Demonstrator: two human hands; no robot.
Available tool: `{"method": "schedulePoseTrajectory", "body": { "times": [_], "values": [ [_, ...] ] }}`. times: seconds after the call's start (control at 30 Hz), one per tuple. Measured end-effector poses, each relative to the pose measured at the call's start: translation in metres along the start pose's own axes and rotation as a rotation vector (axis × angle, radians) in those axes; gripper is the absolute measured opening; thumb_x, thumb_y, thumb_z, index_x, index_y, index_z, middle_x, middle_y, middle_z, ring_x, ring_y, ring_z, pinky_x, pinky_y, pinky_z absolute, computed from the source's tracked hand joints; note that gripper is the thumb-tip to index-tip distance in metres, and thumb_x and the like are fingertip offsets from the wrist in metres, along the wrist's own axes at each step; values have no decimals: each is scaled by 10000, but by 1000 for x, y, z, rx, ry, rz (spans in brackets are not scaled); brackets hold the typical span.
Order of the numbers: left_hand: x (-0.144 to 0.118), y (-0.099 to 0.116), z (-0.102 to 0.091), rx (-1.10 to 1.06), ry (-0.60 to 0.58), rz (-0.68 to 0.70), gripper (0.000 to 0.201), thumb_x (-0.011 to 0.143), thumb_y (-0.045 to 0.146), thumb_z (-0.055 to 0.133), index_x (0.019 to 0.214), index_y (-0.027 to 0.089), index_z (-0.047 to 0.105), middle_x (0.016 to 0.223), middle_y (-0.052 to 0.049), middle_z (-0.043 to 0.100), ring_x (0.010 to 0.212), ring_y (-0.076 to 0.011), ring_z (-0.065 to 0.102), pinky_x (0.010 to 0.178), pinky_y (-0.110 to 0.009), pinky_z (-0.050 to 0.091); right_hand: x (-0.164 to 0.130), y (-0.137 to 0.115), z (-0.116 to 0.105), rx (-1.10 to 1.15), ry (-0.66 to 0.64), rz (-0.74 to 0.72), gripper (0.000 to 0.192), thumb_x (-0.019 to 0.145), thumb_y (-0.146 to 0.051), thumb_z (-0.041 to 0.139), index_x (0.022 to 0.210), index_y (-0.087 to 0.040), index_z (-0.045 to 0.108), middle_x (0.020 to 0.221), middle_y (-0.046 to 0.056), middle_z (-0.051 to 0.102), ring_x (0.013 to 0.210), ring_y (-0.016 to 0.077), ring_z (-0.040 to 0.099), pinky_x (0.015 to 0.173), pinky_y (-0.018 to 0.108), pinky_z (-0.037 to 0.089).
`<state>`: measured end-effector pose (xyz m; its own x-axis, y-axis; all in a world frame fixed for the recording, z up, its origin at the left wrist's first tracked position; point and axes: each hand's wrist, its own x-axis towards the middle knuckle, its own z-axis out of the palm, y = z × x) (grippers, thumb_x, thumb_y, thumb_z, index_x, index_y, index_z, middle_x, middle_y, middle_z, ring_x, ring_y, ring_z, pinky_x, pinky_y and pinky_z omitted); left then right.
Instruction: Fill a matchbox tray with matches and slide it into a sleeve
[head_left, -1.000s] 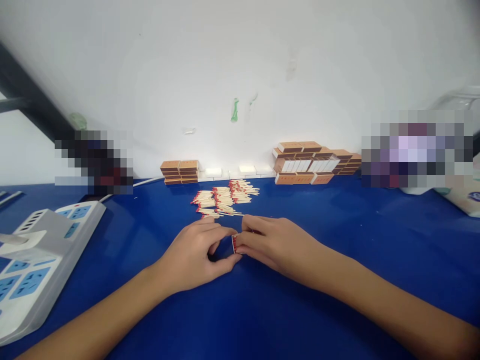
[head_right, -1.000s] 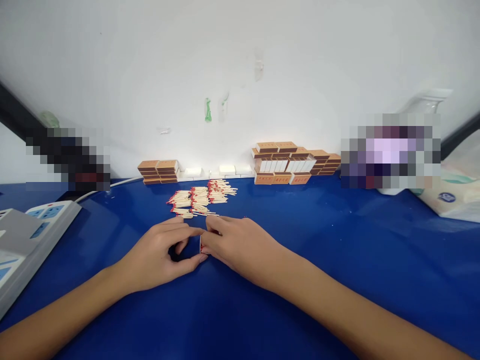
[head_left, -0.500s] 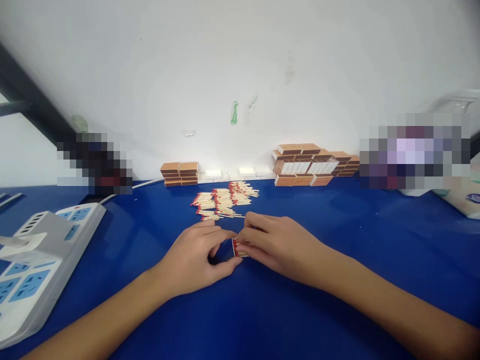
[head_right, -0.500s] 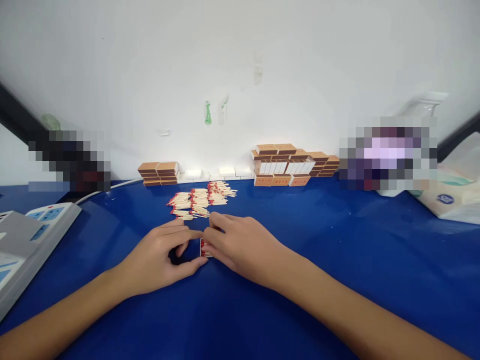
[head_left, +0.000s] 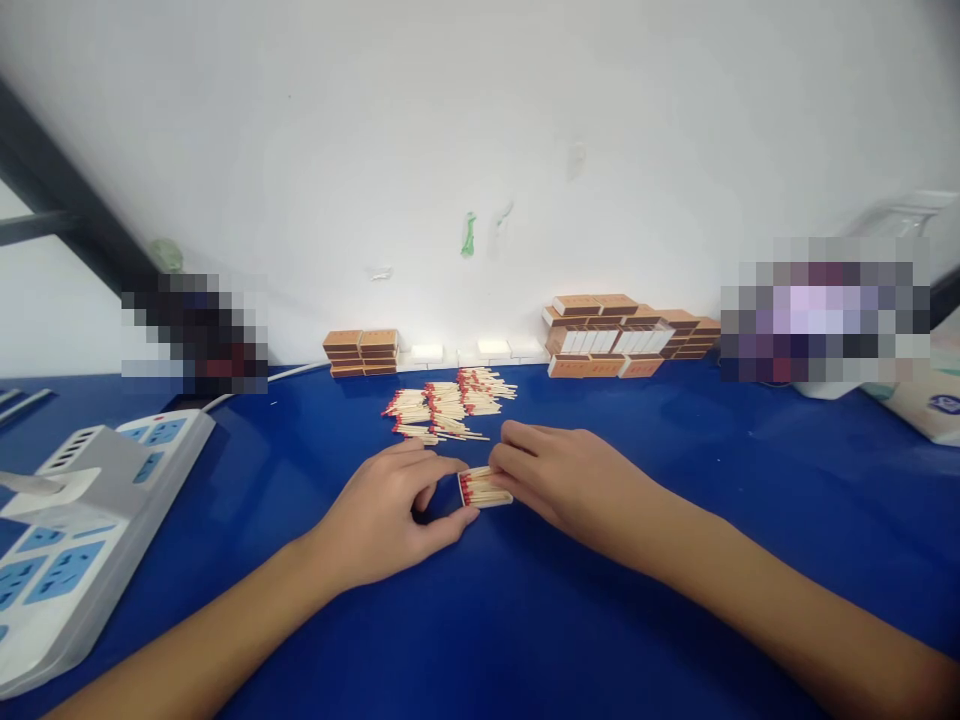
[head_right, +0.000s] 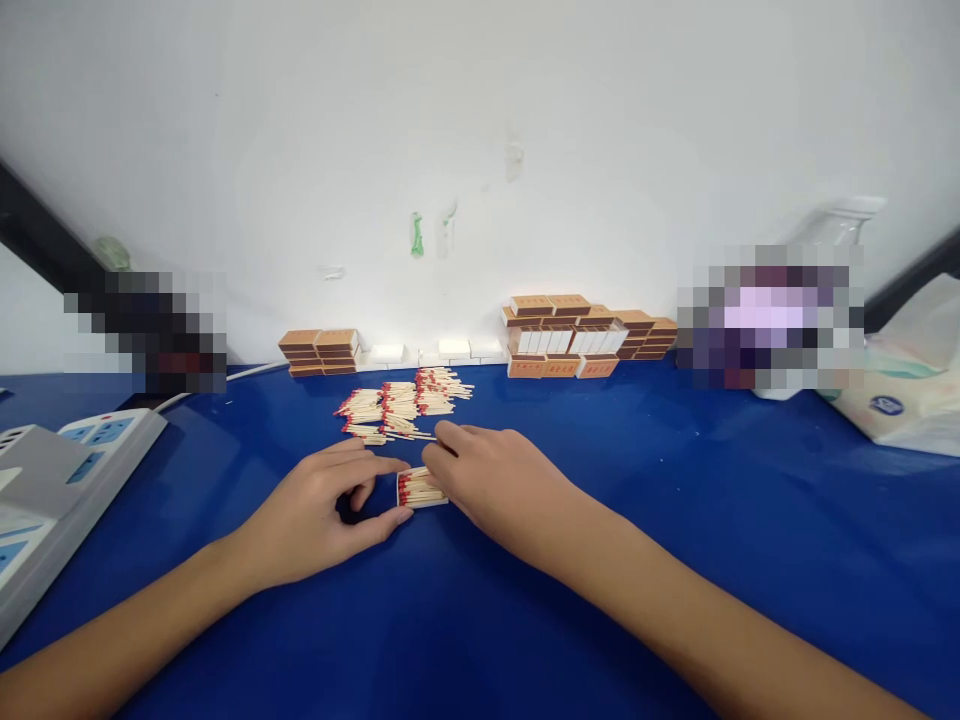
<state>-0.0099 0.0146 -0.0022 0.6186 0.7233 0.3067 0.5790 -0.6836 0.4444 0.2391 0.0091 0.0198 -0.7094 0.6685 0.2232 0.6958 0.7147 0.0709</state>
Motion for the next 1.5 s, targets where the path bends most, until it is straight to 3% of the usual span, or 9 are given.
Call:
{"method": "schedulePoseTrajectory", "body": {
  "times": [0.33, 0.83, 1.17, 1.3, 1.5],
  "values": [
    [-2, 0, 2, -1, 15, 31, 243, 933, 371, 740, 1133, 232, 736, 657, 45, 528, 679, -155, 515, 673, -306, 430, 1, -2, 4, 119, 28, 26, 228, 1074, -309, 551, 933, -176, 671, 903, 31, 622, 661, 142, 542, 575, 300, 311],
    [-1, 1, 1, 1, -4, 24, 282, 942, 379, 729, 1187, 240, 736, 679, 41, 544, 684, -150, 526, 667, -302, 435, 1, 6, 7, 176, 108, 26, 246, 1078, -291, 525, 935, -159, 677, 902, 40, 632, 680, 137, 546, 598, 288, 350],
    [-1, 2, 0, -4, 3, 10, 299, 945, 397, 724, 1188, 224, 745, 659, 41, 540, 685, -155, 533, 692, -310, 452, 1, 40, 16, 158, 141, 390, 153, 1015, -285, 580, 964, -190, 689, 948, 55, 671, 740, 172, 596, 643, 303, 384],
    [-1, 3, 0, -14, 3, 9, 294, 942, 385, 726, 1185, 220, 747, 656, 43, 538, 687, -156, 538, 697, -309, 452, 7, 65, 22, 260, 222, 520, 130, 966, -274, 620, 917, -199, 715, 853, 40, 667, 739, 181, 593, 678, 316, 408],
    [-1, 2, 1, -16, 15, 16, 288, 937, 369, 734, 1183, 220, 749, 658, 43, 540, 676, -153, 542, 699, -309, 457, 29, 85, 31, 375, 211, 420, 222, 946, -358, 696, 1084, -188, 737, 917, 46, 670, 768, 177, 582, 730, 325, 442]
  ]
}}
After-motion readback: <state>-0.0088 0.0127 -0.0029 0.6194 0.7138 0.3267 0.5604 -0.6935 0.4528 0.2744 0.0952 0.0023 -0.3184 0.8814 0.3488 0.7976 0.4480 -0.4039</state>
